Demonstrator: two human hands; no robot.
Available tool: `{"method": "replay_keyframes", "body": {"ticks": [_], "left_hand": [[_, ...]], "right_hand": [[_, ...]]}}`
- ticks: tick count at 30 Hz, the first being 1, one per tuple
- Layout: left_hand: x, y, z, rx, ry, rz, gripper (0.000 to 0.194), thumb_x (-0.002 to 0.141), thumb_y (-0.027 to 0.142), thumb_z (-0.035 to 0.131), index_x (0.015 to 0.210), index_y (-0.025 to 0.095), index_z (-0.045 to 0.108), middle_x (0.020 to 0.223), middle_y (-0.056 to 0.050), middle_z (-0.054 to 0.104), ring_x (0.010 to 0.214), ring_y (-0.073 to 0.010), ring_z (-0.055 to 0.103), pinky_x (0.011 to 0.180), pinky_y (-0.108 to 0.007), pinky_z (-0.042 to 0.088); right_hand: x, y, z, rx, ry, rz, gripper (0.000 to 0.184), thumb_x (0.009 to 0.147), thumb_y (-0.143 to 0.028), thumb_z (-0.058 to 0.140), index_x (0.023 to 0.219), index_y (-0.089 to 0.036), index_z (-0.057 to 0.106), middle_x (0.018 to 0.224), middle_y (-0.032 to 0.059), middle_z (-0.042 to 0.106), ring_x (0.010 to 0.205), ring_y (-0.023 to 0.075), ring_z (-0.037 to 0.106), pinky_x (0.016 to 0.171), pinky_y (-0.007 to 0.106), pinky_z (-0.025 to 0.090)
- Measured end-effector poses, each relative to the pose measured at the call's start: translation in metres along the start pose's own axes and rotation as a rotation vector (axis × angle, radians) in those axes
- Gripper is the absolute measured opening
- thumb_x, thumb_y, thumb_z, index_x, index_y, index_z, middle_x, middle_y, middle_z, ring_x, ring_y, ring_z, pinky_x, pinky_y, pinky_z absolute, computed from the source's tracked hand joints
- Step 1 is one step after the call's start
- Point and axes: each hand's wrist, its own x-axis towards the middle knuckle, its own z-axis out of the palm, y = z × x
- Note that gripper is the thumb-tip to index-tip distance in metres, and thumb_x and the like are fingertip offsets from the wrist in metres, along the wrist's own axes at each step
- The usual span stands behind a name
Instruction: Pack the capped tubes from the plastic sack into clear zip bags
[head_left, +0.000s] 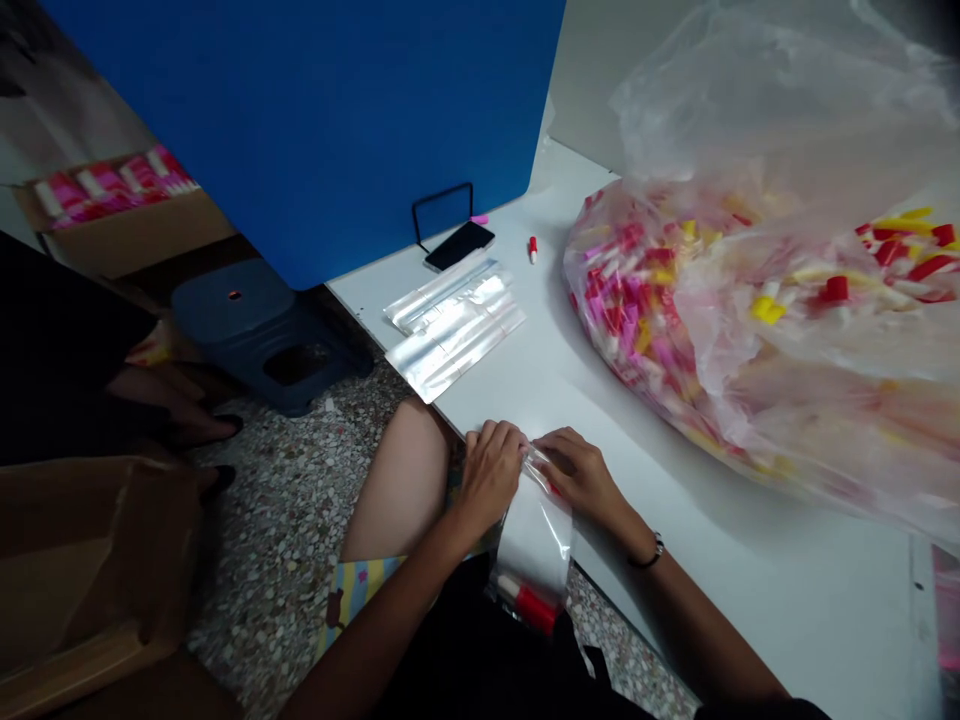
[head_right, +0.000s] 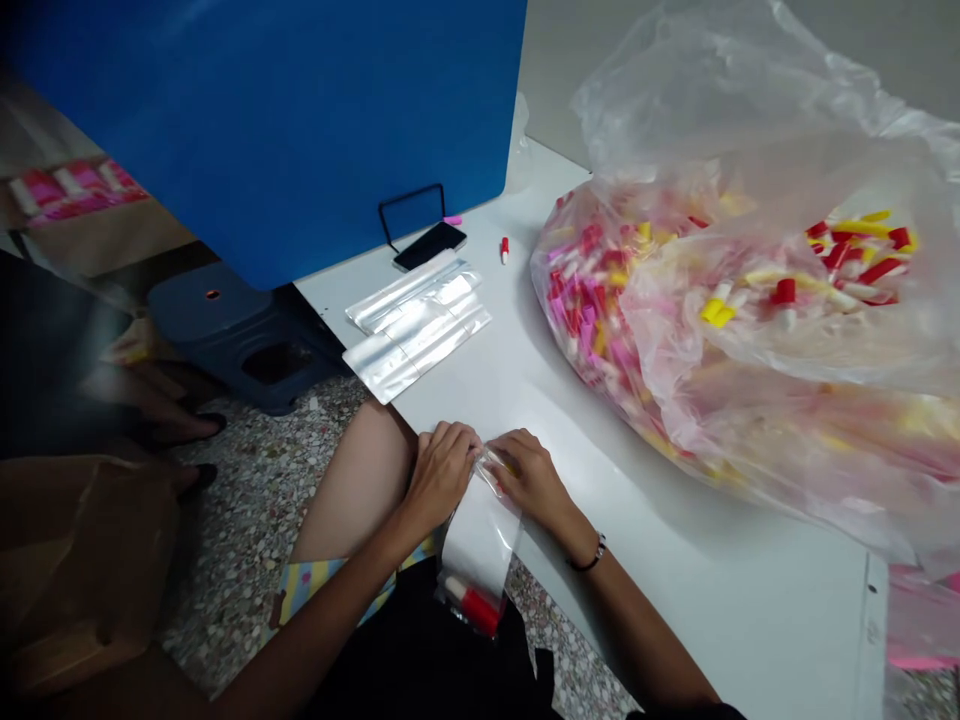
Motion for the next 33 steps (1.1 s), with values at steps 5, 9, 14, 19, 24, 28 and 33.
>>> {"method": "replay_keyframes", "body": {"ticks": [5,9,14,19,24,28,33], "left_hand": [[-0.0013,-0.0017,0.0032,-0.012,0.012,-0.012,0.012,0.097,0.022,0.041,0.092,0.02,0.052,0.096,-0.002,0.059,0.093,-0.0206,0.046,0.079,-0.037,0.031],[-0.0016,-0.0018,0.0042,-0.015,0.013,-0.022,0.014,0.097,0.022,0.041,0.092,0.02,0.054,0.096,-0.002,0.059,0.092,-0.021,0.046,0.078,-0.037,0.031],[-0.0016,-0.0025,0.0015,-0.008,-0.021,-0.021,0.017,0.098,0.023,0.039,0.091,0.019,0.054,0.094,-0.003,0.057,0.091,-0.0216,0.046,0.078,-0.038,0.031],[-0.002,-0.0034,0.0006,0.013,-0.037,-0.004,0.015,0.097,0.02,0.039,0.091,0.019,0.054,0.093,-0.004,0.056,0.092,-0.022,0.045,0.077,-0.038,0.032],[-0.0021,-0.0033,0.0039,0.036,-0.03,-0.002,0.013,0.096,0.019,0.041,0.092,0.019,0.053,0.095,-0.005,0.054,0.092,-0.0223,0.044,0.078,-0.038,0.032],[-0.0038,-0.0035,0.0044,0.04,-0.039,-0.006,0.013,0.096,0.02,0.041,0.091,0.019,0.053,0.095,-0.005,0.053,0.092,-0.0222,0.044,0.078,-0.037,0.032],[0.0057,-0.0051,-0.0029,0.05,-0.055,-0.016,0.015,0.097,0.021,0.038,0.094,0.019,0.053,0.097,-0.005,0.054,0.093,-0.0222,0.045,0.079,-0.037,0.032]], "right_hand": [[-0.0017,0.0007,0.007,0.009,0.034,0.076,0.008,0.086,-0.022,0.06,0.094,-0.021,0.063,0.089,0.0045,0.066,0.085,0.0199,0.058,0.078,0.038,0.043],[-0.0029,0.0036,0.0099,0.077,0.099,0.046,0.007,0.086,-0.02,0.061,0.091,-0.023,0.065,0.09,0.0024,0.069,0.088,0.019,0.06,0.082,0.038,0.041],[-0.0013,0.0045,0.0102,0.063,0.114,-0.032,0.008,0.087,-0.02,0.06,0.08,-0.022,0.065,0.084,0.0022,0.07,0.08,0.0175,0.062,0.078,0.038,0.042],[-0.001,0.0025,0.0082,0.056,0.099,-0.093,0.012,0.088,-0.018,0.056,0.082,-0.021,0.065,0.081,0.0033,0.07,0.076,0.0169,0.061,0.074,0.037,0.045],[-0.0013,0.0024,0.0061,-0.028,0.118,-0.165,0.014,0.089,-0.016,0.05,0.087,-0.021,0.063,0.076,0.0043,0.068,0.068,0.0162,0.057,0.068,0.035,0.045],[-0.0013,0.0045,0.0064,-0.062,0.112,-0.233,0.016,0.09,-0.013,0.048,0.086,-0.02,0.061,0.074,0.0044,0.067,0.066,0.0153,0.057,0.066,0.034,0.045],[-0.0027,0.0019,0.0075,-0.048,0.166,-0.164,0.008,0.085,-0.021,0.06,0.093,-0.02,0.062,0.077,0.0038,0.066,0.069,0.0155,0.058,0.067,0.032,0.047]]}}
